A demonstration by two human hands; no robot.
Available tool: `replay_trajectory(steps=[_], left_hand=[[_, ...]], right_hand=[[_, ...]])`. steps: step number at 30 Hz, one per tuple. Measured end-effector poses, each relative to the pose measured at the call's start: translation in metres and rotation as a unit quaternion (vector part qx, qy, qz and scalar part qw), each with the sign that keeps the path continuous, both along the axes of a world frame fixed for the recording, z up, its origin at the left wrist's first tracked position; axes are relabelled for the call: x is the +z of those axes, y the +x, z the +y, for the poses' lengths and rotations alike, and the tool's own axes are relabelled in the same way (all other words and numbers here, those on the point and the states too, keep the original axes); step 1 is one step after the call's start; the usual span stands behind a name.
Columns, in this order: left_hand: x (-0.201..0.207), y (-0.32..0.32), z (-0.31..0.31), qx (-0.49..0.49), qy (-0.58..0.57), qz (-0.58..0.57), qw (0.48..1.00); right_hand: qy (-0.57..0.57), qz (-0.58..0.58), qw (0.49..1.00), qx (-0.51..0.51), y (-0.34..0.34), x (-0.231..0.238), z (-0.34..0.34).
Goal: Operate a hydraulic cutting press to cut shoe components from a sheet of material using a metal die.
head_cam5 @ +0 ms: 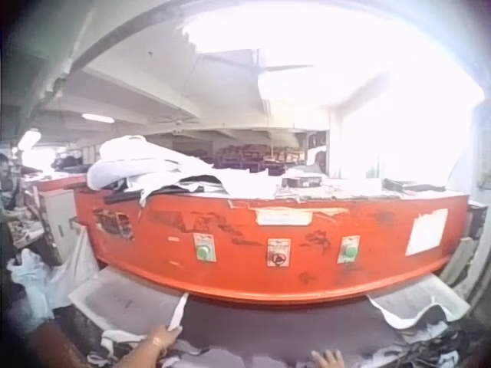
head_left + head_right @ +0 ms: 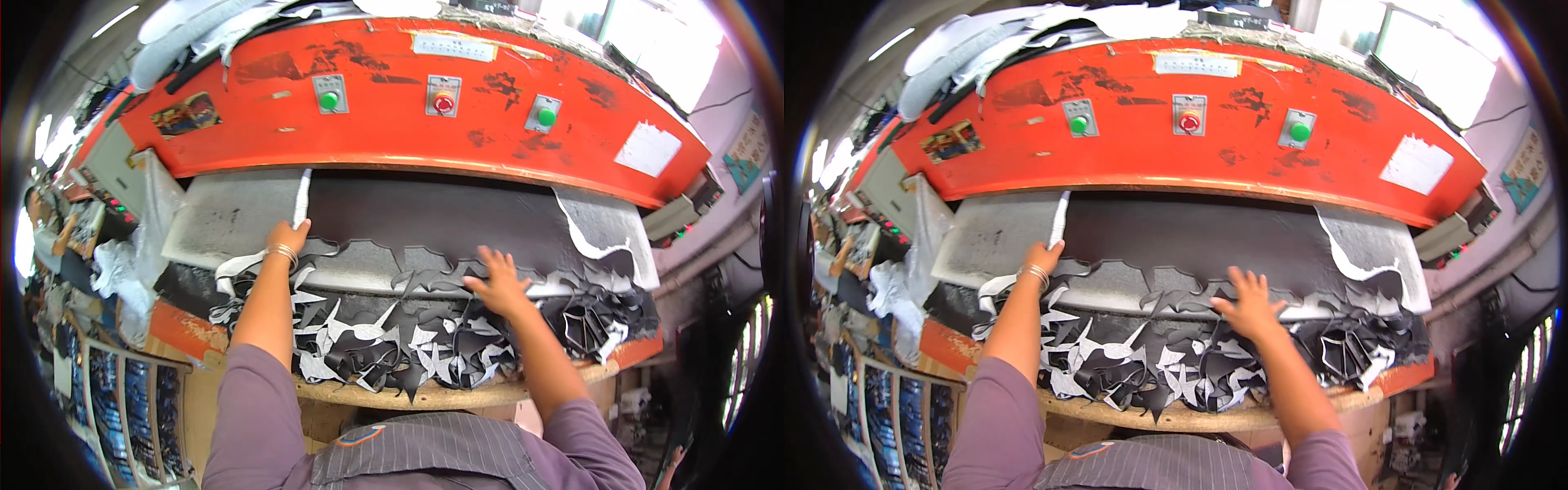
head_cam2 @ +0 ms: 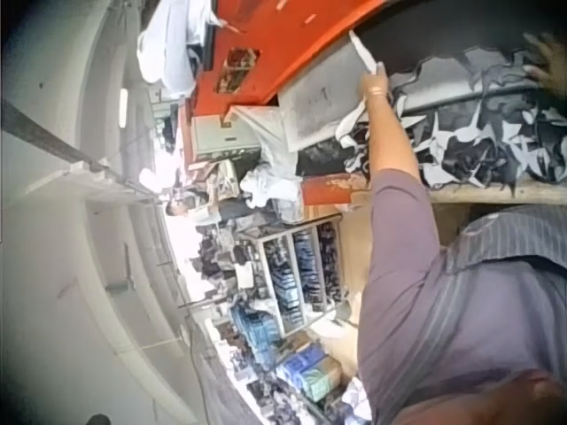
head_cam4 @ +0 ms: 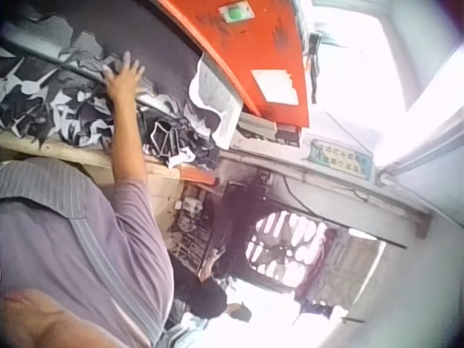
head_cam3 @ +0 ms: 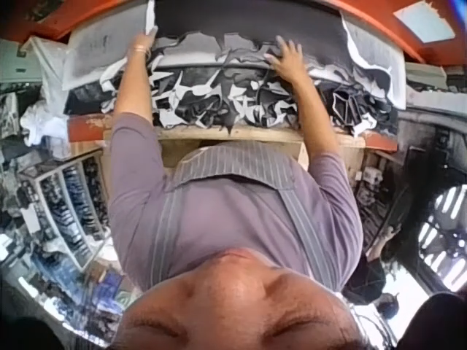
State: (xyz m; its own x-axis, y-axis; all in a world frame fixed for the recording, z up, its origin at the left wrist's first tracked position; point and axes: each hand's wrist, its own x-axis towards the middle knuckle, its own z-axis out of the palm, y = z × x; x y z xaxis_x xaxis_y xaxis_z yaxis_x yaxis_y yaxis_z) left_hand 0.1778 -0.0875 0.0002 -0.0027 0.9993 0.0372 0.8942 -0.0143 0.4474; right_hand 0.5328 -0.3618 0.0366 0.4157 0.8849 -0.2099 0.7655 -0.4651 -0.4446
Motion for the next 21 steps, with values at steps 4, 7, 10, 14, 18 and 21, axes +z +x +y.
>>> replay_trajectory(steps=[4, 7, 10, 14, 18, 21], left_hand=[[0.002, 0.016, 0.039, -0.113, -0.100, 0.066, 0.986], [-0.011, 0.017, 0.047, -0.151, -0.041, 0.054, 0.986], [-0.019, -0.001, 0.050, -0.171, 0.023, 0.035, 0.984], [-0.026, -0.008, 0.057, -0.229, 0.052, 0.058, 0.970], [-0.020, -0.013, 0.040, -0.221, 0.066, 0.108, 0.967], [-0.011, -0.020, 0.025, -0.217, 0.069, 0.110, 0.968]], right_hand=[[-0.114, -0.082, 0.989, 0.054, -0.073, 0.006, 0.014], [-0.066, -0.050, 0.995, 0.056, -0.091, -0.020, -0.011], [-0.159, -0.072, 0.983, 0.060, -0.113, -0.025, -0.023], [-0.116, -0.151, 0.980, 0.053, -0.114, -0.026, -0.054], [-0.089, -0.179, 0.978, 0.057, -0.115, -0.025, -0.076], [-0.114, -0.132, 0.979, 0.104, -0.124, -0.014, -0.091]])
